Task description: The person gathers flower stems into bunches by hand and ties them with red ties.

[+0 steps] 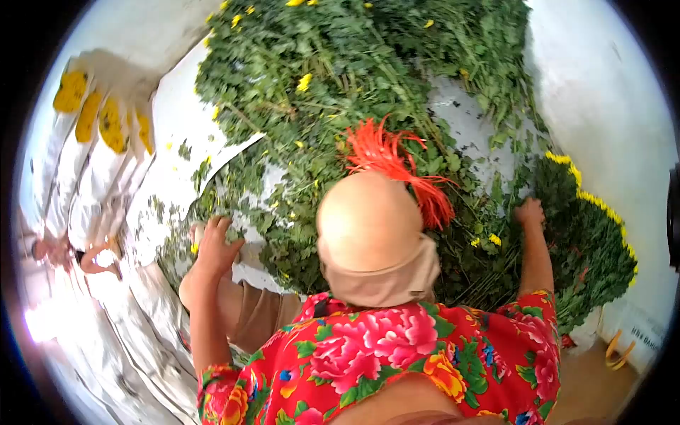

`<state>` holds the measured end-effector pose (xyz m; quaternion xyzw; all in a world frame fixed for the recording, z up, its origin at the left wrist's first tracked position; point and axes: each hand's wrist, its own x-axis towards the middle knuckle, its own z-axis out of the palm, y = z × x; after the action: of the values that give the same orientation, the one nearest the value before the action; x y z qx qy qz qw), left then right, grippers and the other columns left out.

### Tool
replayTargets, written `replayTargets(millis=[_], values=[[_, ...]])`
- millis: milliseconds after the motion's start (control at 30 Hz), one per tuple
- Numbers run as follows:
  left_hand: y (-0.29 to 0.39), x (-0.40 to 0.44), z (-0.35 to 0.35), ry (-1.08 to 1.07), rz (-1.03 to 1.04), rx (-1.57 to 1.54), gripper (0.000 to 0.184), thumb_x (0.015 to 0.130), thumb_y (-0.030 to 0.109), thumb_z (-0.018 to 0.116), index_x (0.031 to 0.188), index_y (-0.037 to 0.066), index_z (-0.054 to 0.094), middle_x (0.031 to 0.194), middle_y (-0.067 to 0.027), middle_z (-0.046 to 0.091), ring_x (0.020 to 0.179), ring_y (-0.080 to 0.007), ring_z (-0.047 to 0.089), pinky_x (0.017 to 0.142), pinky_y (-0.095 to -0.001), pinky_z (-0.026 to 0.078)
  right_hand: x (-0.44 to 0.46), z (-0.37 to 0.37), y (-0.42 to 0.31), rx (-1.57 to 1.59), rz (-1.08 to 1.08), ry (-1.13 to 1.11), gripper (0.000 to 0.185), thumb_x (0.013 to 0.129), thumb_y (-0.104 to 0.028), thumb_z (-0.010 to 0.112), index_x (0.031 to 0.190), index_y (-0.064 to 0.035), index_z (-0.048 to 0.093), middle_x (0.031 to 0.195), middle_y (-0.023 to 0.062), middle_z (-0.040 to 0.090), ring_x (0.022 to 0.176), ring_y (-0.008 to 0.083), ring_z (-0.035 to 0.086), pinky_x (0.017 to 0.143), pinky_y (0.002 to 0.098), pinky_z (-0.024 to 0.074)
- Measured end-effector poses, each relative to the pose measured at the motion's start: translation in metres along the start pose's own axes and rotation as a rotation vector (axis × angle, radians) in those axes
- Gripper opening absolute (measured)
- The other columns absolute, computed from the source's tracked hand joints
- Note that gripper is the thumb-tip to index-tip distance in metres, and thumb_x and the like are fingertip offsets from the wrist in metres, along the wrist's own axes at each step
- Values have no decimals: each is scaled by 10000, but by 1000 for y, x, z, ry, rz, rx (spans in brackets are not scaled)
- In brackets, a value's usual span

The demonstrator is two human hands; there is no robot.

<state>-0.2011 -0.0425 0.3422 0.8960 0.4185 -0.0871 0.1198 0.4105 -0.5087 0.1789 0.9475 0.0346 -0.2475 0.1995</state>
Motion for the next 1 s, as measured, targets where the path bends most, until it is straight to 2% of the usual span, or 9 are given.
replayTargets(millis=[67, 200, 267, 367, 567, 700, 800, 933, 1000], values=[[-9, -7, 6, 21, -26, -173, 490, 791, 187, 721, 1217, -6, 577, 1333, -188, 520, 1214, -369, 514, 998, -425, 442, 20, 19, -21, 170, -374, 230, 626, 862, -357, 667, 1368, -32, 490, 1383, 237, 490, 1257, 387, 488, 1047, 466, 406], [38, 18, 18, -3, 40, -410, 492, 816, 185, 727, 1249, 19, 562, 1341, -193, 525, 1203, -370, 535, 1012, -411, 459, -33, -75, -141, 226, -861, 434, 604, 835, -334, 684, 1308, 7, 529, 1202, 236, 612, 1118, 400, 575, 958, 442, 455], [39, 23, 37, -9, 160, -391, 499, 798, 180, 731, 1240, 19, 563, 1328, -192, 525, 1183, -371, 545, 974, -411, 485, -68, -118, -204, 181, -910, 348, 648, 864, -404, 663, 1341, 6, 508, 1326, 235, 551, 1215, 422, 518, 1022, 451, 417], [34, 19, 37, -96, 147, -376, 506, 775, 180, 741, 1221, 20, 565, 1312, -193, 514, 1148, -388, 547, 953, -431, 490, -90, -157, -291, 173, -979, 326, 707, 859, -402, 671, 1367, 41, 457, 1326, 263, 536, 1217, 426, 513, 1022, 449, 418], [3, 36, 39, -97, 44, -383, 539, 783, 192, 737, 1251, 15, 539, 1276, -218, 531, 1140, -409, 543, 939, -443, 485, -82, -190, -409, 190, -713, 426, 972, 822, -399, 745, 1499, 42, 205, 1499, 255, 344, 1364, 379, 379, 1125, 420, 335], [-3, 41, 60, -278, -31, -428, 533, 815, 250, 712, 1266, 32, 531, 1239, -220, 548, 1093, -408, 566, 905, -463, 489, -58, -182, -445, 342, -483, 204, 996, 821, -399, 752, 1529, -13, 168, 1542, 224, 285, 1398, 391, 323, 1152, 442, 309], [-10, 40, 81, -412, -56, -478, 521, 825, 264, 704, 1260, 25, 545, 1211, -231, 580, 1045, -430, 593, 900, -456, 495, -44, -158, -449, 477, -565, 255, 765, 836, -319, 736, 1451, -20, 394, 1189, 225, 628, 1006, 312, 644, 908, 475, 502], [-8, 58, 98, -436, -91, -707, 502, 849, 259, 692, 1247, -14, 556, 1182, -230, 623, 1042, -392, 634, 912, -419, 508, -49, -150, -405, 546, -704, 543, 599, 844, -247, 729, 1368, -46, 520, 962, 175, 673, 811, 284, 658, 758, 463, 520], [9, 86, 97, -384, -183, -1075, 480, 876, 236, 678, 1237, -56, 555, 1176, -222, 645, 1075, -319, 648, 931, -383, 508, -90, -164, -367, 534, -885, 904, 506, 822, -164, 736, 1299, -80, 589, 914, 138, 655, 799, 301, 635, 696, 443, 505]])
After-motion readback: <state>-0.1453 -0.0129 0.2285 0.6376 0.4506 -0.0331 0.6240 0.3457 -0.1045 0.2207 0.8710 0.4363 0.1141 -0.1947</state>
